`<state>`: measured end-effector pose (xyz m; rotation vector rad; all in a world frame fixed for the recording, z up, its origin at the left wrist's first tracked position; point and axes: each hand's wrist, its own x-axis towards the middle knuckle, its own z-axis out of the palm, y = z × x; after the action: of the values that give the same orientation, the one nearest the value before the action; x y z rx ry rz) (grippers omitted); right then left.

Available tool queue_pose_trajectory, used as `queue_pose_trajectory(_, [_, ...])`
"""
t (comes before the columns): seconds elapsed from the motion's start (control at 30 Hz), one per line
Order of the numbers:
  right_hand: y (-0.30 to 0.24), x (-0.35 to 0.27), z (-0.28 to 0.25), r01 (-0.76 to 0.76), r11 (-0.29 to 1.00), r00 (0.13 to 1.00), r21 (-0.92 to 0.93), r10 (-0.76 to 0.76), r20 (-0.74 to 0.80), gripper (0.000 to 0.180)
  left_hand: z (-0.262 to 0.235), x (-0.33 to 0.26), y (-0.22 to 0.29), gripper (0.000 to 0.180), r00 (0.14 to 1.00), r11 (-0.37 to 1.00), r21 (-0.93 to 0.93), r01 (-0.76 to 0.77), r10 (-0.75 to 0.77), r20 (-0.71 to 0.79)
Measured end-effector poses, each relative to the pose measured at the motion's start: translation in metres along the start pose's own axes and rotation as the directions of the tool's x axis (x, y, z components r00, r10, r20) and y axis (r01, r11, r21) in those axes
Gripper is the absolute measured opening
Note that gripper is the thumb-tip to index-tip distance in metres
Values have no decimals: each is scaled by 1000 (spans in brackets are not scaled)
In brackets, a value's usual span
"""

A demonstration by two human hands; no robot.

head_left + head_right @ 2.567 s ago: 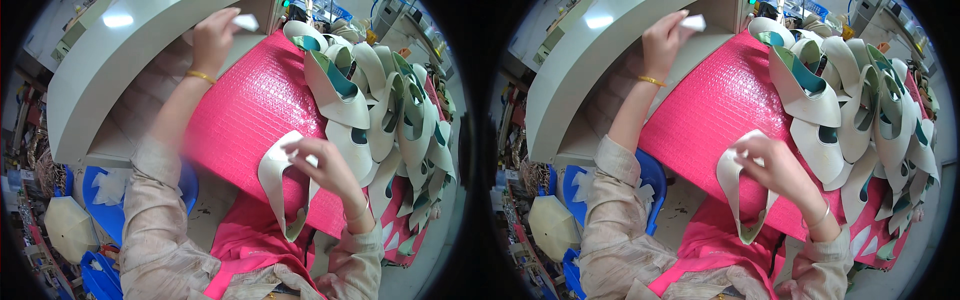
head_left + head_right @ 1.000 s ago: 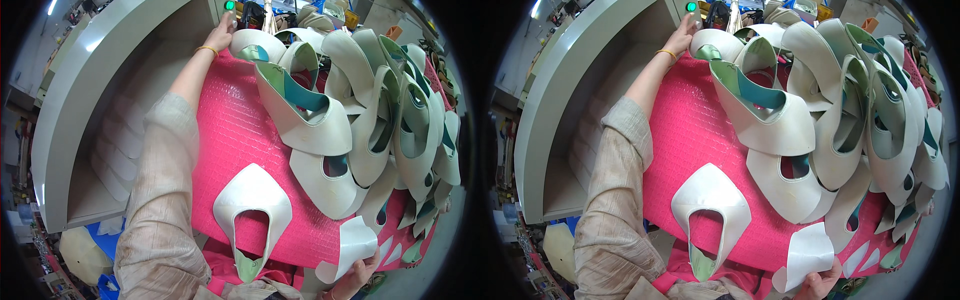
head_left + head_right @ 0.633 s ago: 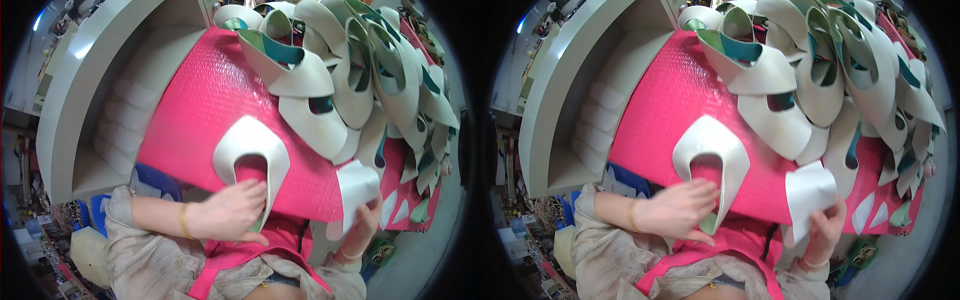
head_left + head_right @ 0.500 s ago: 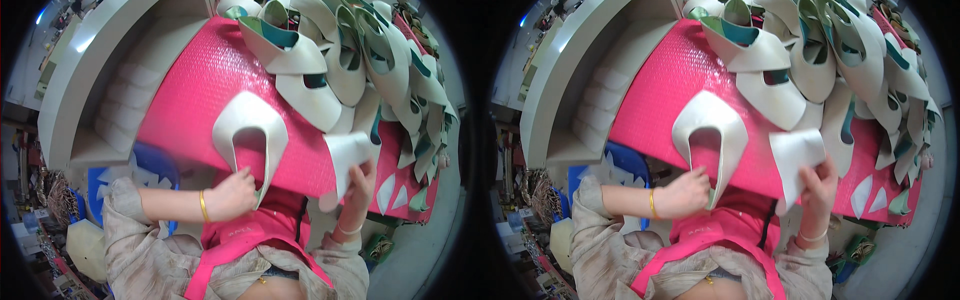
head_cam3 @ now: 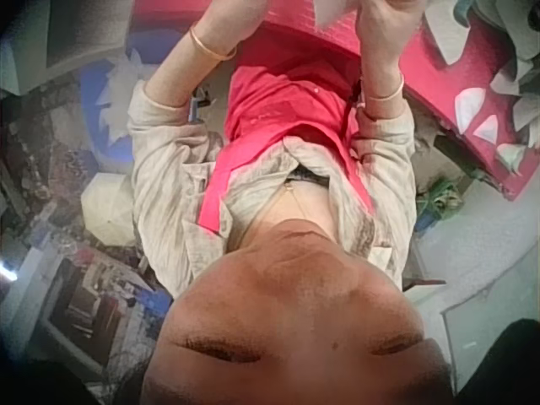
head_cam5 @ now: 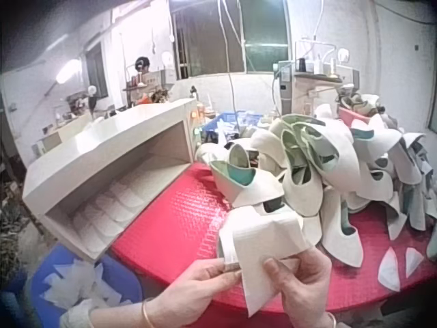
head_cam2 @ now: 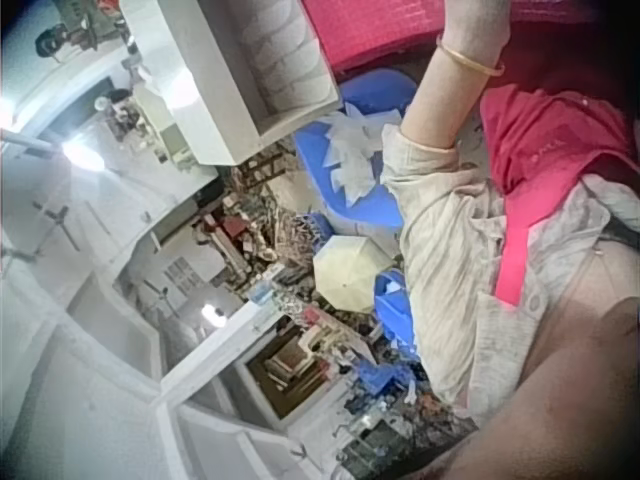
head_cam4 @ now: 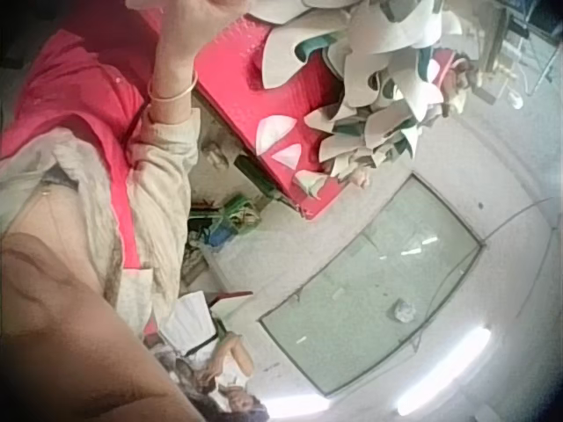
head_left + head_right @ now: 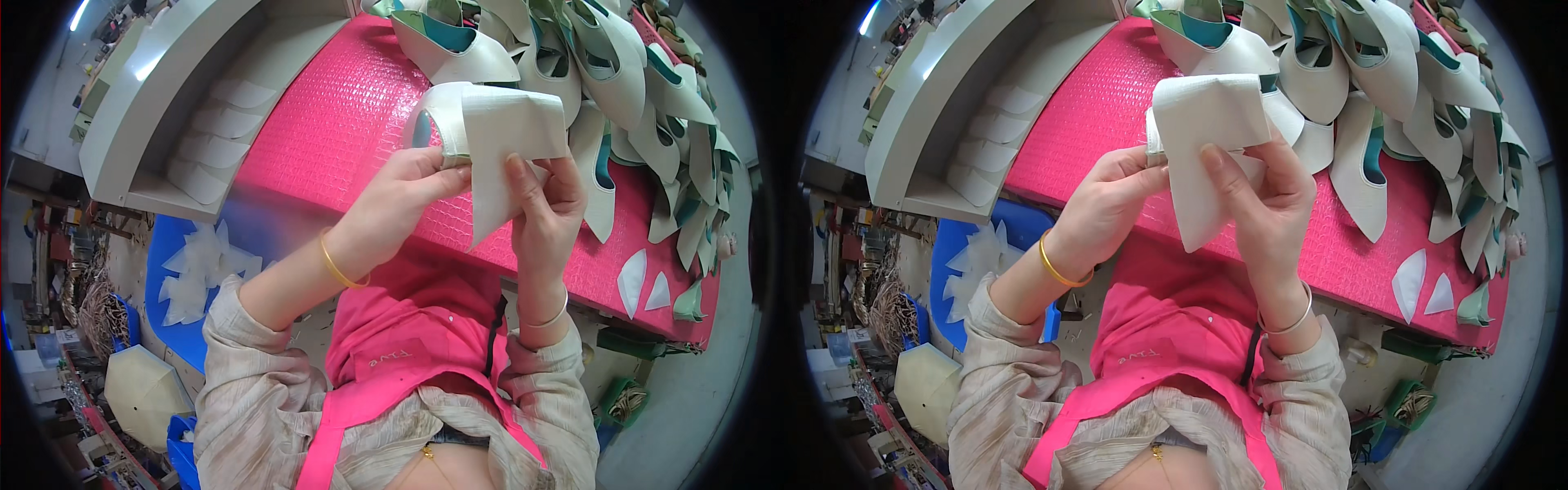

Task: The person assembles shoe components by hand on a pink work surface. They pick up white shoe uppers and green insoles, align and press the parts together, and place the assembled units into a white bin. The process is repeated for multiple pairs.

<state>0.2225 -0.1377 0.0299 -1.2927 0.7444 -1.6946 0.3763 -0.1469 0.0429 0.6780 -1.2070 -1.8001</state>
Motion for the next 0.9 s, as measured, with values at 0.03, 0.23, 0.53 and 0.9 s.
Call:
queue_pose_trajectory(0.03, [1, -1, 1, 15, 1000, 1000, -15, -16, -20, 38, 2, -1, -1, 31, 1000, 1000, -15, -5, 5, -4])
queue_pose_trajectory(0.23, [5, -4, 4, 51, 999, 995, -2, -52, -81, 43, 3, -4, -7, 32, 999, 995, -94, -39, 40, 10])
queue_pose_trajectory(0.53, [11, -9, 5, 75, 984, 992, -163, -90, -85, 44, 8, 4, -6, 29, 984, 986, 104, -129, 140, -110])
queue_pose_trajectory(0.9, [15, -21, 8, 97, 984, 980, -149, -120, -155, 67, 25, 50, 38, 34, 967, 994, -6, -114, 109, -229])
